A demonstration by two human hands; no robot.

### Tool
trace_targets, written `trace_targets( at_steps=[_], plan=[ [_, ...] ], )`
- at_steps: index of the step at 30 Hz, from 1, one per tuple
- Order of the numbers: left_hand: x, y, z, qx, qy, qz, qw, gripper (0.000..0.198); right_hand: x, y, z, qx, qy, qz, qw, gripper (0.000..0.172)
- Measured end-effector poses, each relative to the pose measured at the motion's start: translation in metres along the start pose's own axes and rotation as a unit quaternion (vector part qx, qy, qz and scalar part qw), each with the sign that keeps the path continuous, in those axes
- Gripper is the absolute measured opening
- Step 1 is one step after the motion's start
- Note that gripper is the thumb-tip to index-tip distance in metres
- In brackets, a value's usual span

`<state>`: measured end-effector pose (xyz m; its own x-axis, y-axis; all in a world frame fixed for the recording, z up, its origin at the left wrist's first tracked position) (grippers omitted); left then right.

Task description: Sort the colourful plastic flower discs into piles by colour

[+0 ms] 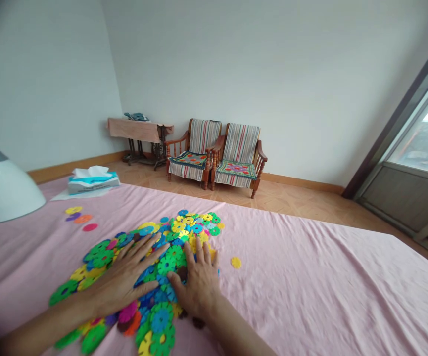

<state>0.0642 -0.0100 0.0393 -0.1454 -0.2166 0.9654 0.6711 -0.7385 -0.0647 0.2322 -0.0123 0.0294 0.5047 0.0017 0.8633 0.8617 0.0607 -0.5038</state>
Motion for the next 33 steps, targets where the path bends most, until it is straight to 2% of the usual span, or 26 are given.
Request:
trace_targets(
  at_steps=[6, 11, 13, 16, 19, 21, 23, 26, 30, 33],
  plan=[
    [-0.005, -0.032, 0.019, 0.025, -0.035, -0.04, 0.998, 0.061, -0.002, -0.017, 0.02, 0.01, 0.007, -0.015, 1.0, 0.079],
    [-0.01, -0.049, 0.021, 0.077, -0.035, -0.056, 0.995, 0.057, -0.005, -0.035, 0.005, 0.103, -0.045, -0.015, 0.994, 0.075],
    [-0.011, -0.043, 0.022, 0.071, -0.034, -0.072, 0.994, 0.059, -0.001, -0.034, -0.004, 0.135, -0.075, -0.018, 0.988, 0.071],
    [-0.005, -0.019, 0.023, 0.019, -0.032, -0.107, 0.994, 0.06, 0.011, -0.02, -0.013, 0.155, -0.095, -0.023, 0.983, 0.063],
    [0.006, 0.007, 0.023, -0.031, -0.046, -0.139, 0.989, 0.057, 0.024, 0.004, -0.014, 0.151, -0.065, -0.011, 0.986, 0.055],
    [0.016, 0.018, 0.027, -0.041, -0.044, -0.161, 0.985, 0.051, 0.03, 0.021, -0.012, 0.136, -0.025, 0.028, 0.99, 0.053],
    [0.026, 0.019, 0.04, -0.034, -0.011, -0.178, 0.983, 0.045, 0.033, 0.036, -0.008, 0.111, 0.016, 0.085, 0.99, 0.051],
    [0.03, 0.003, 0.077, -0.009, 0.048, -0.183, 0.982, 0.046, 0.036, 0.052, -0.004, 0.074, 0.067, 0.161, 0.982, 0.044],
    [0.002, -0.036, 0.139, 0.029, 0.031, -0.161, 0.986, 0.053, 0.042, 0.059, 0.0, 0.046, 0.104, 0.222, 0.968, 0.033],
    [-0.021, -0.06, 0.17, 0.065, 0.006, -0.149, 0.987, 0.061, 0.045, 0.062, 0.002, 0.032, 0.115, 0.238, 0.964, 0.031]
  ],
)
Point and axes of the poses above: each hand's wrist, its own z-axis towards the middle knuckle, its own x-axis out of the back of the hand, y = z × x, the point moved 8 cm from there along z, towards the middle knuckle, and after that the axes turned 14 degrees about -x, right-handed, at the moved point
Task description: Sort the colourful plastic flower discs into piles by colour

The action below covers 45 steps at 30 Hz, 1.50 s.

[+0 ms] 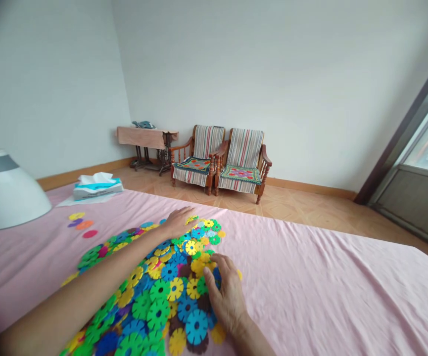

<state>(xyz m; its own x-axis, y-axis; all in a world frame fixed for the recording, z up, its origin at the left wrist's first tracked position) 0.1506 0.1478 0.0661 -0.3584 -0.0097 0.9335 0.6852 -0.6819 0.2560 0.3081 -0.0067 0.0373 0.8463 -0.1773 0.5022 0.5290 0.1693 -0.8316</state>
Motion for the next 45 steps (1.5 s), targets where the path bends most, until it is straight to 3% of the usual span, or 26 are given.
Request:
trace_targets(
  at_steps=[3, 6, 11, 13, 15, 17, 18, 20, 22, 24, 27, 30, 34, 38, 41, 43, 45],
  plan=[
    [-0.015, -0.004, 0.005, -0.005, -0.039, -0.012, 0.999, 0.062, -0.001, 0.003, 0.0, -0.002, 0.001, -0.003, 1.0, 0.03],
    [-0.017, 0.013, -0.018, -0.046, -0.066, -0.034, 0.996, 0.061, -0.004, 0.006, 0.001, 0.003, -0.009, -0.009, 1.0, 0.03],
    [0.012, 0.052, -0.083, -0.109, -0.101, -0.076, 0.986, 0.054, -0.007, 0.009, 0.003, 0.0, -0.015, -0.024, 1.0, 0.028],
    [0.026, 0.053, -0.105, -0.116, -0.114, -0.128, 0.978, 0.052, -0.007, 0.009, 0.003, -0.003, -0.014, -0.023, 1.0, 0.029],
    [0.044, 0.026, -0.121, -0.059, -0.075, -0.127, 0.987, 0.056, -0.006, 0.009, 0.003, -0.005, -0.012, -0.023, 1.0, 0.029],
    [0.06, -0.019, -0.138, 0.042, -0.036, -0.037, 0.998, 0.059, -0.005, 0.008, 0.003, -0.001, -0.008, -0.025, 1.0, 0.03],
    [0.065, -0.045, -0.149, 0.108, -0.045, 0.027, 0.993, 0.061, -0.005, 0.007, 0.003, 0.002, -0.006, -0.028, 1.0, 0.029],
    [0.069, -0.083, -0.167, 0.174, -0.054, 0.067, 0.981, 0.067, -0.005, 0.006, 0.003, 0.01, -0.004, -0.033, 0.999, 0.029],
    [0.067, -0.108, -0.184, 0.224, -0.064, 0.084, 0.969, 0.07, -0.005, 0.006, 0.003, 0.013, -0.004, -0.038, 0.999, 0.029],
    [0.062, -0.116, -0.192, 0.254, -0.069, 0.092, 0.96, 0.07, -0.005, 0.005, 0.003, 0.017, -0.006, -0.039, 0.999, 0.028],
    [0.051, -0.109, -0.186, 0.263, -0.064, 0.093, 0.958, 0.071, -0.006, 0.004, 0.002, 0.021, -0.009, -0.04, 0.999, 0.028],
    [0.039, -0.088, -0.16, 0.233, -0.059, 0.065, 0.968, 0.069, -0.006, 0.004, 0.002, 0.023, -0.007, -0.047, 0.999, 0.028],
    [0.028, -0.039, -0.119, 0.137, -0.061, -0.004, 0.989, 0.062, -0.006, 0.005, 0.003, 0.034, 0.0, -0.053, 0.998, 0.028],
    [0.038, 0.014, -0.098, 0.045, -0.037, -0.082, 0.995, 0.063, -0.006, 0.003, 0.002, 0.034, -0.006, -0.055, 0.998, 0.028],
    [0.059, 0.032, -0.107, -0.003, 0.01, -0.208, 0.978, 0.063, -0.005, 0.002, 0.002, 0.033, -0.004, -0.053, 0.998, 0.029],
    [0.071, 0.025, -0.128, 0.006, 0.017, -0.243, 0.97, 0.061, -0.004, 0.001, 0.002, 0.033, -0.002, -0.053, 0.998, 0.03],
    [0.076, 0.006, -0.162, 0.046, -0.018, -0.172, 0.984, 0.064, -0.005, 0.002, 0.002, 0.031, -0.001, -0.055, 0.998, 0.03]
  ],
)
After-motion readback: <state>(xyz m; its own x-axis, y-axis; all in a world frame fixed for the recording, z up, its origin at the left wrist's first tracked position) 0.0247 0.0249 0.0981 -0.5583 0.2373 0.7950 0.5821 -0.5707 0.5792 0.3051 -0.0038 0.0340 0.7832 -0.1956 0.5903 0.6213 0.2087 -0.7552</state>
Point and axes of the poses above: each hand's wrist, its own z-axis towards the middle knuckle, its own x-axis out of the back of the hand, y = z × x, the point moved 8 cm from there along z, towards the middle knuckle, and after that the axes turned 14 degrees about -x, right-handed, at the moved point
